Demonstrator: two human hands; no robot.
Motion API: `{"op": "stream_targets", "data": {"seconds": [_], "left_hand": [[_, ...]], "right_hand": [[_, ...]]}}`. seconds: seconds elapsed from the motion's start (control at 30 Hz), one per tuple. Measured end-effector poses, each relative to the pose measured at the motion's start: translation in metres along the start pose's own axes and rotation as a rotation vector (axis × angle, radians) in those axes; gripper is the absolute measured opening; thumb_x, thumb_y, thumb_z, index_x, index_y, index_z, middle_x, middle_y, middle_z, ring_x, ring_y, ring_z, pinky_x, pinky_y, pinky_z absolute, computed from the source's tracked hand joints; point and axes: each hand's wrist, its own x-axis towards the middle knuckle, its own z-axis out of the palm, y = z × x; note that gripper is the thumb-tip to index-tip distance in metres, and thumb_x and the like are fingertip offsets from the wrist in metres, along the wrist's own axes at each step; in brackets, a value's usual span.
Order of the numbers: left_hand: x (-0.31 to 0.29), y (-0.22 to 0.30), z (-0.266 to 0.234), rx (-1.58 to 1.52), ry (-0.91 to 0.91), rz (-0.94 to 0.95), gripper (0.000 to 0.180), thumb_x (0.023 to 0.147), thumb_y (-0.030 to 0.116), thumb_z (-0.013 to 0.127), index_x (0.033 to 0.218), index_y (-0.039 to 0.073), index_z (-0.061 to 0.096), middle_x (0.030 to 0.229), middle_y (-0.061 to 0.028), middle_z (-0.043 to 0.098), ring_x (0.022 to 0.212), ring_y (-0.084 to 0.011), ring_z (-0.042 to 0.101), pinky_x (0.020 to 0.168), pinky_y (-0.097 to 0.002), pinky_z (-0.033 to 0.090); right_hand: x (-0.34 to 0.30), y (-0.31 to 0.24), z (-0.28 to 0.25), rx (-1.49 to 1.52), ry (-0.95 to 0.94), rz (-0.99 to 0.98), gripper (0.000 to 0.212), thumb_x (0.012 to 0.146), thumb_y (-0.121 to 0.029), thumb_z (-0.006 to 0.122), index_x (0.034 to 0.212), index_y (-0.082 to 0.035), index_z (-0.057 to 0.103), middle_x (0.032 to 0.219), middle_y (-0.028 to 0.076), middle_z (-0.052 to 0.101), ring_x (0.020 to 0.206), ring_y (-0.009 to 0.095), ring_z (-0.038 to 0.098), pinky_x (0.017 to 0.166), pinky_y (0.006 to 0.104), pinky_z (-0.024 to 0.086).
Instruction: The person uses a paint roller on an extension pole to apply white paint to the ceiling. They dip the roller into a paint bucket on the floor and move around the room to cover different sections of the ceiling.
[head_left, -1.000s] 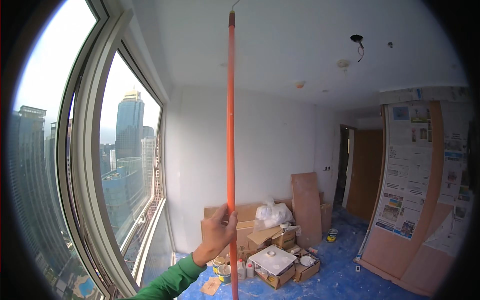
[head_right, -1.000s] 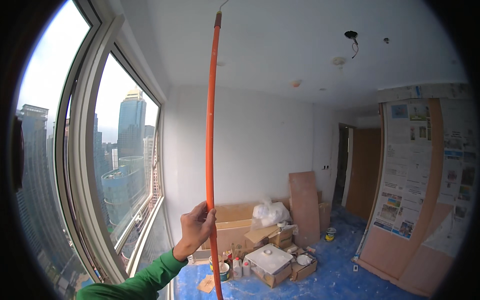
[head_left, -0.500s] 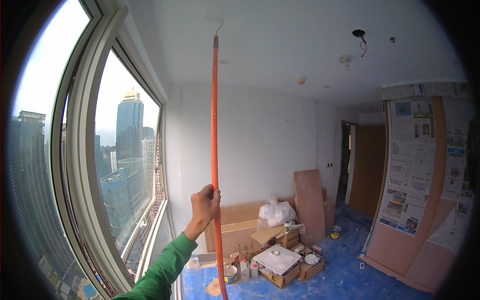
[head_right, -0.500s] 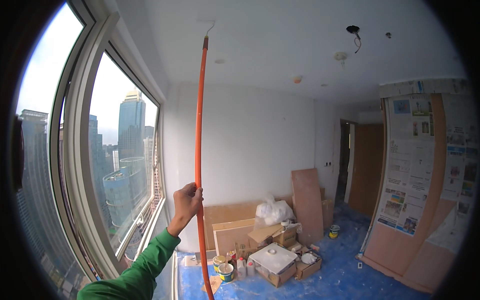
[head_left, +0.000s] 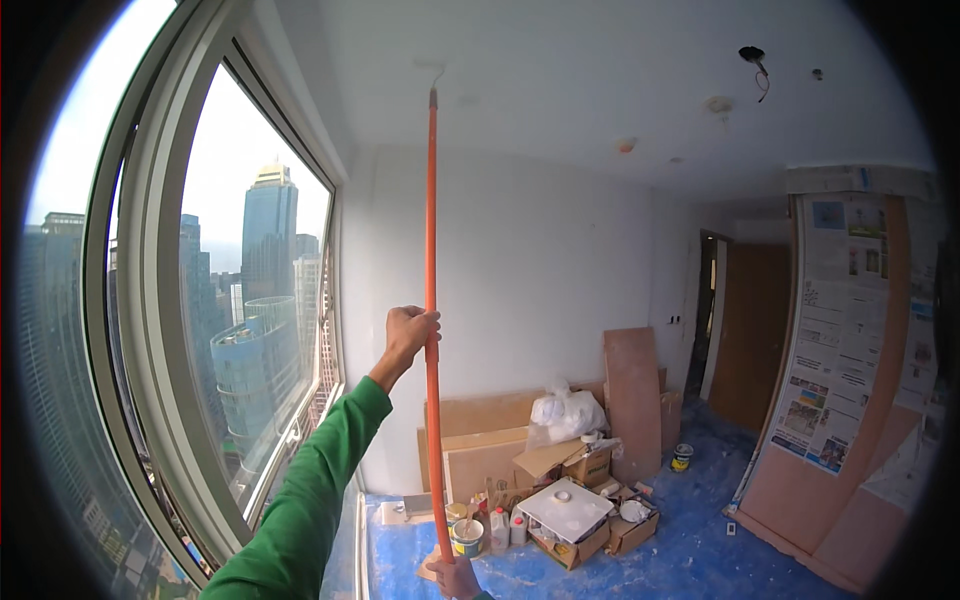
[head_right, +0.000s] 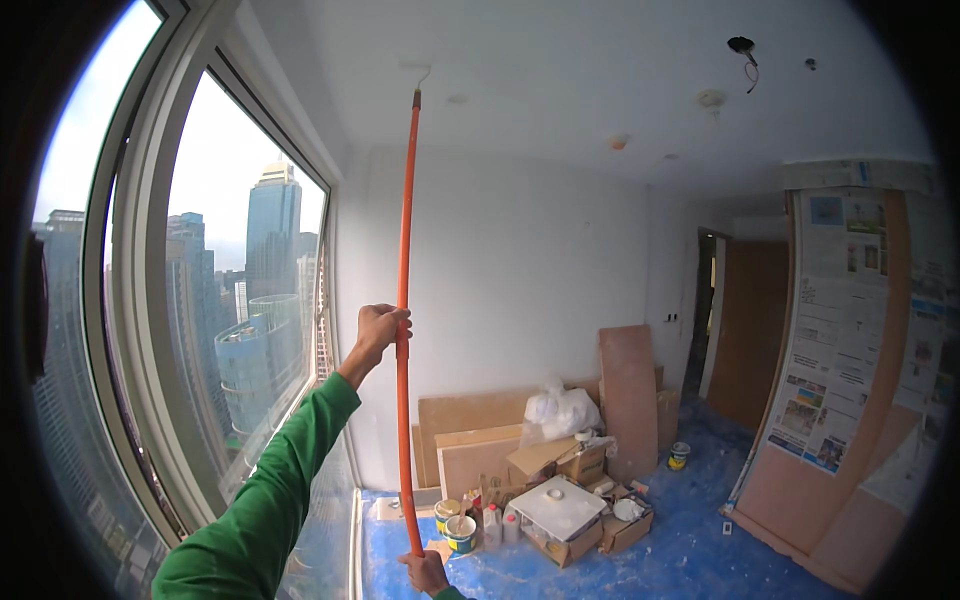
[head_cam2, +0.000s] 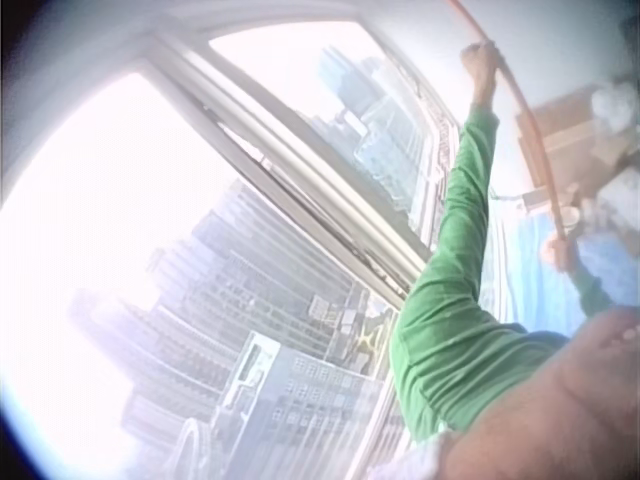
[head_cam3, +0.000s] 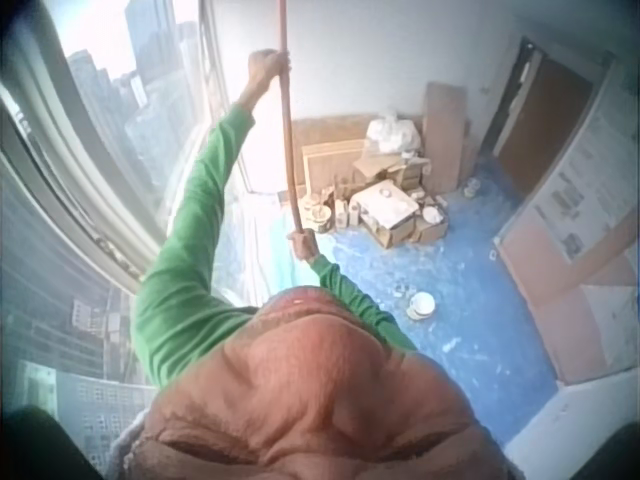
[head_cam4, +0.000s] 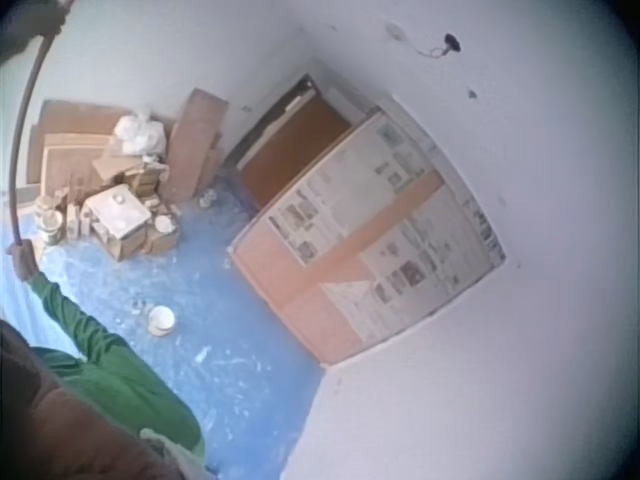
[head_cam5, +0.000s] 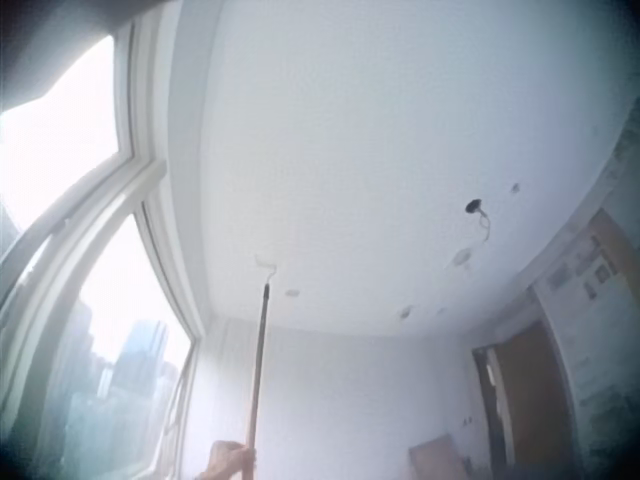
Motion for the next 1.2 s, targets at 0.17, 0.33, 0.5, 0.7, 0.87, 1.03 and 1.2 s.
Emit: {"op": "stream_targets", "data": {"seconds": [0.17,0.33,0.5,0.7,0.87,1.03,1.2], "left_hand": [[0.054,-0.004,0.001,0.066,-0.052,-0.031,0.031,0.081,0.015,0.071,0.09,-0.013,0.063,0.079,-0.017,0.065,0.062,-0.0234,0.066,0.053,-0.0335,0.055],[0.108,-0.006,-0.004,0.088,-0.094,-0.125,0.034,0.082,0.015,0.072,0.098,-0.013,0.061,0.082,-0.0155,0.062,0.07,-0.025,0.067,0.061,-0.038,0.057],[0.152,-0.022,-0.019,0.073,-0.081,-0.166,0.033,0.082,0.017,0.072,0.098,-0.01,0.06,0.081,-0.0139,0.061,0.074,-0.0259,0.067,0.068,-0.0426,0.058],[0.155,-0.032,-0.02,0.069,-0.136,-0.202,0.037,0.083,0.018,0.071,0.102,-0.011,0.058,0.084,-0.0151,0.061,0.077,-0.0267,0.067,0.071,-0.0444,0.058],[0.157,-0.009,-0.024,-0.046,-0.091,-0.195,0.039,0.084,0.017,0.069,0.107,-0.012,0.056,0.084,-0.0161,0.061,0.073,-0.0258,0.066,0.062,-0.0427,0.058],[0.15,0.015,-0.038,-0.181,-0.065,-0.224,0.036,0.088,0.031,0.064,0.09,-0.003,0.055,0.07,-0.009,0.055,0.058,-0.0185,0.057,0.056,-0.0386,0.055],[0.119,0.041,-0.037,-0.289,-0.177,-0.199,0.04,0.09,0.041,0.061,0.082,0.002,0.053,0.064,-0.0037,0.049,0.051,-0.0146,0.049,0.048,-0.0304,0.044]], "right_hand": [[0.041,-0.1,0.011,0.301,-0.107,0.417,0.032,0.089,-0.013,0.063,0.063,-0.009,0.044,0.047,-0.002,0.033,0.031,0.012,0.031,0.032,0.0308,0.024],[0.087,-0.133,0.018,0.253,-0.128,0.362,0.036,0.088,-0.017,0.063,0.058,-0.01,0.043,0.045,0.0,0.035,0.03,0.014,0.034,0.031,0.032,0.027],[0.129,-0.165,0.024,0.254,-0.167,0.315,0.037,0.088,-0.02,0.064,0.059,-0.01,0.044,0.045,-0.002,0.034,0.03,0.011,0.034,0.03,0.031,0.027],[0.126,-0.155,0.011,0.176,-0.141,0.336,0.037,0.093,-0.019,0.058,0.06,-0.006,0.047,0.047,-0.002,0.031,0.032,0.012,0.033,0.032,0.0307,0.026],[0.125,-0.158,0.033,0.277,-0.167,0.303,0.032,0.093,-0.019,0.06,0.066,-0.003,0.051,0.049,-0.001,0.034,0.033,0.012,0.036,0.032,0.0305,0.027],[0.09,-0.139,0.051,0.309,-0.191,0.329,0.035,0.091,-0.018,0.065,0.064,-0.006,0.046,0.048,-0.001,0.035,0.031,0.013,0.034,0.031,0.03,0.028],[0.033,-0.105,0.05,0.221,-0.143,0.231,0.033,0.085,-0.019,0.065,0.058,-0.005,0.05,0.047,-0.002,0.043,0.038,0.014,0.043,0.037,0.03,0.033]]}}
